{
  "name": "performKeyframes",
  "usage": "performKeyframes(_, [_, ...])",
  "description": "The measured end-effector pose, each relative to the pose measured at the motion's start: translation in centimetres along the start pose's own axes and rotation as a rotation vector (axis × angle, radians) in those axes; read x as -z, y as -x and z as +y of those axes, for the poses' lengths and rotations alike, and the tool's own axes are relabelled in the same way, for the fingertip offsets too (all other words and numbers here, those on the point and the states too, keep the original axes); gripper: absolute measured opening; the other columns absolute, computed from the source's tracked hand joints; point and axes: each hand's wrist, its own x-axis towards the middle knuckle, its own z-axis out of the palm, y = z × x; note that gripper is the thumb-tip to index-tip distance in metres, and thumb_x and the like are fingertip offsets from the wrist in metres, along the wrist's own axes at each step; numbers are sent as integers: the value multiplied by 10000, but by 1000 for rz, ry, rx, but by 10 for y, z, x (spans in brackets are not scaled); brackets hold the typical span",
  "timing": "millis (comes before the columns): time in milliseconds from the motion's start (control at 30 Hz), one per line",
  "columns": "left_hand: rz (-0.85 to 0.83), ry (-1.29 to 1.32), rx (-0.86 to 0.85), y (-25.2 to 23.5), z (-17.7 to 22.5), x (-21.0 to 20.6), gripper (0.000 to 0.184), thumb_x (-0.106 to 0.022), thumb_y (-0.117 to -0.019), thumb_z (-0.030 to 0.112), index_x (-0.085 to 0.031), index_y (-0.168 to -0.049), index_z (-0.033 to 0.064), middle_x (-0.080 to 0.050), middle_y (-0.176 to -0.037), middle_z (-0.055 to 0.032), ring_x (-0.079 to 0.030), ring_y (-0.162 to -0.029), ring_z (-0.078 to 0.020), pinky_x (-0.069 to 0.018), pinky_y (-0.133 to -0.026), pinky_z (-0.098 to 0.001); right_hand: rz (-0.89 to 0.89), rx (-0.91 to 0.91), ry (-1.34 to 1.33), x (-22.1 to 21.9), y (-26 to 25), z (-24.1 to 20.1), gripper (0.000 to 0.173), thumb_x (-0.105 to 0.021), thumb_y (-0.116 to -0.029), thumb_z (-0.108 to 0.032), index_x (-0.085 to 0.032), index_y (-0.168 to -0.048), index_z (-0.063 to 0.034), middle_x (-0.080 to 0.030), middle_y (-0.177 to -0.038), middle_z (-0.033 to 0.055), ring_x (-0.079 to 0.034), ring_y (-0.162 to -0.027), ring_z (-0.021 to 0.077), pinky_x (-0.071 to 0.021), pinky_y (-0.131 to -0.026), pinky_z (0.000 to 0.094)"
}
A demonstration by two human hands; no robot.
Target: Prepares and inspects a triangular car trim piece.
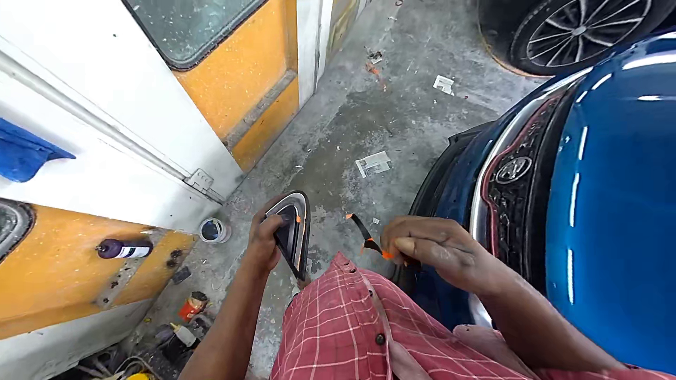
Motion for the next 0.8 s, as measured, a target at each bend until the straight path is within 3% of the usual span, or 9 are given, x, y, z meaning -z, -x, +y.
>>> performKeyframes(200, [-165,138,-8,-45,7,-32,424,-546,-868,128,-669,-1274,129,-737,-1050,-53,-720,-858,-101,-622,-732,-293,383,-98,65,21,-23,32,105,-642,-859,-106,-662,-759,-133,-653,-809,-34,-533,-593,35,-435,-490,183])
performKeyframes(267, [-194,148,-8,-67,7,-46,405,-599,-853,165,-682,-1249,141,-743,-1031,-48,-723,-855,-98,-624,-732,-296,377,-164,-44,38,-32,40,59,-650,-833,-64,-639,-850,-119,-656,-813,-3,-552,-559,71,-474,-458,206])
performKeyframes(300, [-213,142,-18,-79,6,-54,402,-613,-853,173,-683,-1247,139,-742,-1041,-54,-724,-868,-106,-624,-744,-305,337,-205,-127,49,-36,45,148,-642,-825,-45,-600,-952,-110,-651,-813,31,-577,-550,113,-506,-442,242])
performKeyframes(333, [-228,128,-31,-92,5,-63,408,-621,-856,179,-681,-1257,138,-740,-1055,-58,-723,-882,-111,-623,-756,-313,301,-231,-192,60,-41,53,248,-627,-830,-32,-575,-1059,-111,-641,-813,51,-590,-544,137,-522,-429,262])
performKeyframes(400, [-240,82,-57,-117,0,-84,424,-632,-868,202,-674,-1286,143,-735,-1098,-55,-719,-920,-112,-621,-783,-318,285,-261,-230,83,-50,71,336,-582,-849,-35,-609,-1172,-121,-648,-813,45,-562,-544,132,-464,-416,249])
performKeyframes(500, [-226,0,-75,-156,-1,-120,467,-596,-868,199,-654,-1325,120,-720,-1130,-69,-706,-928,-116,-613,-778,-314,237,-237,-227,126,-68,94,289,-505,-928,-69,-699,-1136,-121,-702,-958,31,-553,-569,111,-449,-438,235])
performKeyframes(600, [-198,-68,-79,-195,-3,-159,487,-576,-860,168,-643,-1339,111,-719,-1135,-82,-709,-931,-132,-614,-781,-329,196,-228,-246,172,-84,105,244,-462,-1027,-119,-688,-1114,-85,-697,-873,57,-528,-531,100,-433,-442,222])
performKeyframes(700, [-137,-126,-144,-235,-4,-201,501,-558,-865,123,-630,-1361,101,-712,-1156,-85,-704,-963,-143,-611,-813,-347,192,-253,-119,217,-103,109,238,-456,-1051,-107,-677,-1139,-103,-626,-818,23,-532,-565,94,-459,-477,227])
performKeyframes(800, [-91,-175,-204,-271,-8,-236,531,-569,-863,128,-616,-1392,107,-715,-1149,-75,-703,-939,-132,-608,-799,-328,257,-251,19,248,-122,116,221,-495,-1018,-87,-675,-1142,-125,-545,-711,-13,-457,-521,85,-405,-456,239])
